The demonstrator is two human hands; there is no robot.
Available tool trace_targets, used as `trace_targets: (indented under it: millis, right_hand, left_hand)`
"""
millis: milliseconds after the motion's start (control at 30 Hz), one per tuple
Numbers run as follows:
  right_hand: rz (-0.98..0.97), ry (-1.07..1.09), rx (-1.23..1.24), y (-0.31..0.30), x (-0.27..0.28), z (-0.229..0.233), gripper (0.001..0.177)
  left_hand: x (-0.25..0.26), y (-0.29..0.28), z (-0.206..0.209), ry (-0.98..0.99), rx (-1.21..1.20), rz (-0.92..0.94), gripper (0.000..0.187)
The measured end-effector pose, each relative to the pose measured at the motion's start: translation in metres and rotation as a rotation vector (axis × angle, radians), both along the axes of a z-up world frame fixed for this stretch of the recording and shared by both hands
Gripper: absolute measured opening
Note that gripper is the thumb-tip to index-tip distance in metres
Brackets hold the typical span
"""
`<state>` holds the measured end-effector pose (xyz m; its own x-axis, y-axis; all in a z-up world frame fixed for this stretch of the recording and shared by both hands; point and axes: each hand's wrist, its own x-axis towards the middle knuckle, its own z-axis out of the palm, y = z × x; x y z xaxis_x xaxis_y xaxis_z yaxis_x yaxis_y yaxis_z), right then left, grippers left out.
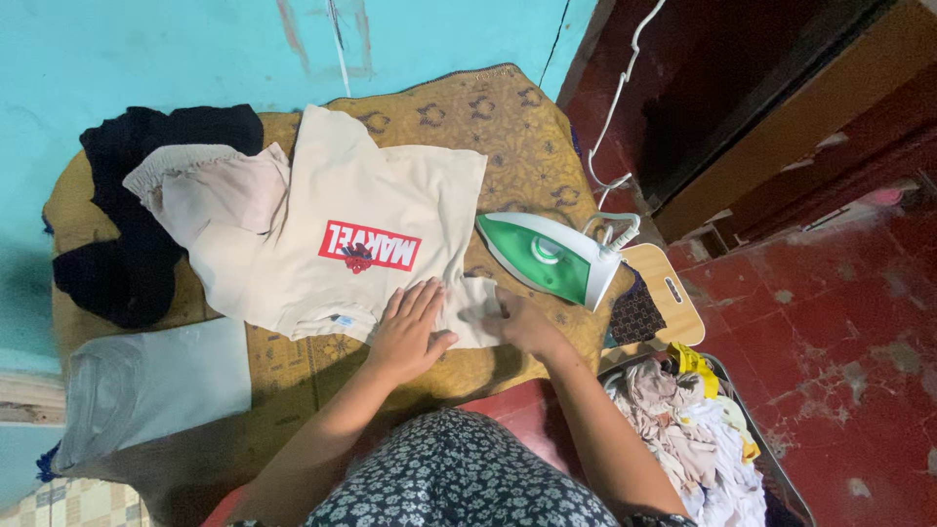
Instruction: The person irons t-shirts and small clothing items using an iron on a padded surface, smoothing and folding them one at a time.
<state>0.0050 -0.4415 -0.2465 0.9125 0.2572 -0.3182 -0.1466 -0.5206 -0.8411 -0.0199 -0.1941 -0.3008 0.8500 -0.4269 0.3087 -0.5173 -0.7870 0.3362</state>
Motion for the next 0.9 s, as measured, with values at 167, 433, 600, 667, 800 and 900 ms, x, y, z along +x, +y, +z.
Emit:
trace_targets:
  millis: [167,433,600,667,800,900]
  right_hand:
    - [-0.004,0.089,0.212,-0.015,0.000,-0.022,0.049]
    - [-0.157,0.195,0.421,-0.020,-0.005,-0.039,0.059]
    - [-0.123,0.008,0.342,-0.025,-0.006,-0.046,0.051]
    - [-0.126,-0.156,0.206,-0.031,-0.007,-0.035,0.048]
    - [-0.200,-0.347,-0.038,-0.040,-0.007,0.014,0.037]
    - [-0.008,-0.934,-0.148,-0.046,0.018,0.055,0.031]
  left_hand:
    - [0.000,0.001,0.001,-0.007,0.009,0.003,0.077]
    - [0.001,-0.038,0.024,0.410,0.339,0.251,0.074]
    - [0.000,-0.084,-0.031,-0.029,0.171,0.080,0.060]
    - [-0.002,-0.088,-0.042,-0.164,0.149,0.047,0.061]
    - [-0.007,-0.088,-0.035,-0.104,0.172,-0.039,0.063]
    - [-0.010,-0.098,-0.024,-0.101,0.059,-0.147,0.067]
